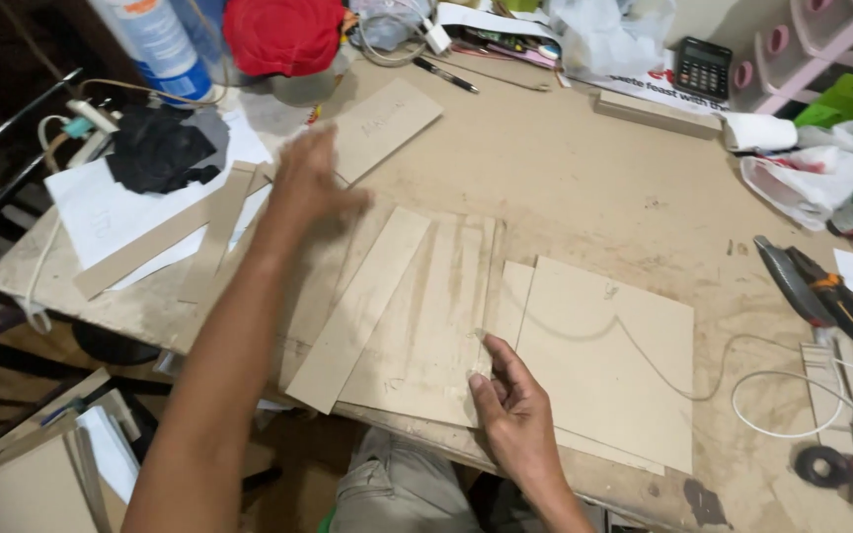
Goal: Arranging cardboard strips on a template and marking them with a pen for cutting and assembly.
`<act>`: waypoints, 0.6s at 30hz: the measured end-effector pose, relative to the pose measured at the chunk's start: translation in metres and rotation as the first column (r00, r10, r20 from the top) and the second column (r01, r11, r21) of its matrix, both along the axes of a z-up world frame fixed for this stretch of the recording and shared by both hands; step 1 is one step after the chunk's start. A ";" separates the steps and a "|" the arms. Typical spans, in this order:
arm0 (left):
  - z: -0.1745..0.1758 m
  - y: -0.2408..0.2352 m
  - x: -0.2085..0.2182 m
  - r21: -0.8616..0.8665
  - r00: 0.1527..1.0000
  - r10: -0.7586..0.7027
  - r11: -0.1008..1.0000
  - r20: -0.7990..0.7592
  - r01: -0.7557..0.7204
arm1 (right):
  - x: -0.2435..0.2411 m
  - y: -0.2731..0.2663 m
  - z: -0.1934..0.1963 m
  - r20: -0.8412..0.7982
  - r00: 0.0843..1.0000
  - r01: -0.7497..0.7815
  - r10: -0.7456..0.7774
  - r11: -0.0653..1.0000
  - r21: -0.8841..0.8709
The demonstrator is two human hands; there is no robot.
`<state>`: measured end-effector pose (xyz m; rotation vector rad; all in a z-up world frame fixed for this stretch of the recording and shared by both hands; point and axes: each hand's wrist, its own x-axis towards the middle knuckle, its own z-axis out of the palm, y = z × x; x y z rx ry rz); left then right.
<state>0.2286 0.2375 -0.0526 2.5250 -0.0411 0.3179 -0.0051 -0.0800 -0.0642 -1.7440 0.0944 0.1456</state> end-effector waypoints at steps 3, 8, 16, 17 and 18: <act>0.004 0.008 0.056 0.280 0.974 0.129 0.957 -0.186 -0.074 | 0.002 0.000 -0.013 0.016 0.999 0.044 -0.045 0.999 0.027; 0.032 -0.001 0.047 0.281 0.939 0.165 0.957 -0.302 -0.077 | 0.000 0.004 0.004 0.017 1.000 0.025 -0.025 1.000 -0.007; 0.043 0.006 0.035 0.261 0.905 0.195 0.960 -0.378 -0.098 | 0.001 0.002 0.000 0.006 1.000 0.020 -0.020 1.000 -0.025; 0.044 0.008 0.036 0.222 0.908 0.170 0.971 -0.382 -0.089 | 0.000 0.002 0.000 0.012 1.000 0.017 -0.017 1.000 -0.016; 0.045 0.009 0.038 0.182 0.911 0.145 0.980 -0.385 -0.079 | 0.000 0.002 -0.001 0.018 1.000 0.014 -0.014 1.000 -0.007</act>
